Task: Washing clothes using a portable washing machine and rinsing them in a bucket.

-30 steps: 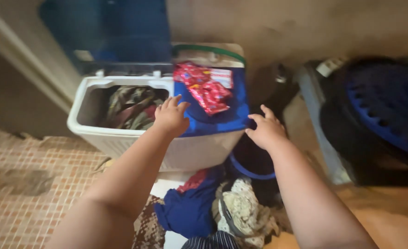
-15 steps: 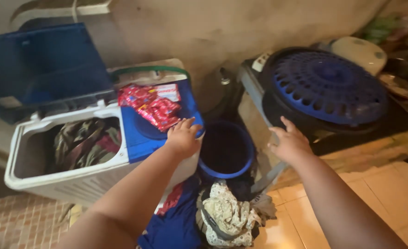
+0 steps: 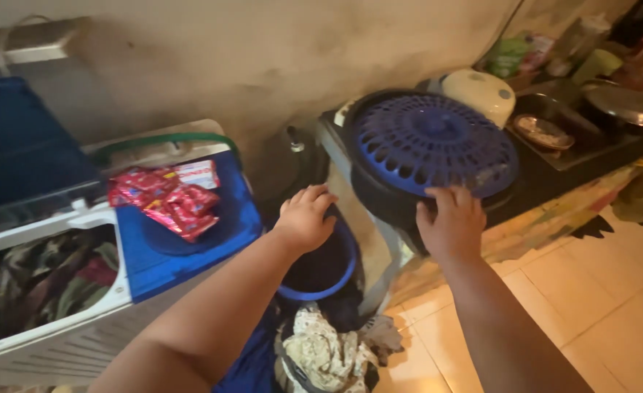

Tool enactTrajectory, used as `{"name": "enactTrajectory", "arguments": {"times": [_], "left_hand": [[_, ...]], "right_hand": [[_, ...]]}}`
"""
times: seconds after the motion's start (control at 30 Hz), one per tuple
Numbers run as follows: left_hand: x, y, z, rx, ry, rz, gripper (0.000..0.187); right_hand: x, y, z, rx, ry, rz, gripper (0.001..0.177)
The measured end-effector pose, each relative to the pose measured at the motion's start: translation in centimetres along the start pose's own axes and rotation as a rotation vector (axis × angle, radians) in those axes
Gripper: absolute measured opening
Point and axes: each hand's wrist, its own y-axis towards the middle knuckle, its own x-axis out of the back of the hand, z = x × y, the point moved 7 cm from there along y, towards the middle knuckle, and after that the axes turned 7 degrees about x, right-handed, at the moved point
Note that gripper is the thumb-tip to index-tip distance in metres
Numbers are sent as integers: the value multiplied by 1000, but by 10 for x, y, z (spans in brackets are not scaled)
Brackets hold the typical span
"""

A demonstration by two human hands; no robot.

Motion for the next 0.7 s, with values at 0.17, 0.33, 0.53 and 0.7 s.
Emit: {"name": "enactTrajectory", "arguments": {"times": [0.17,0.33,0.53,0.7], "left_hand": [[-2,34,-54,-88,-105,-138,41],[-9,55,-83,-57,-123,-121,39],[-3,71,-106,-85,-139,-172,48],[-6,86,-121,-115,-213,-312,67]], "right_hand": [[-3,29,-24,-37,-66,35,38],[-17,38,-32,-19,-63,212,38],[-33,48,-88,44,150,2,32],[-14,67,-167,-112,473,-179,27]]}}
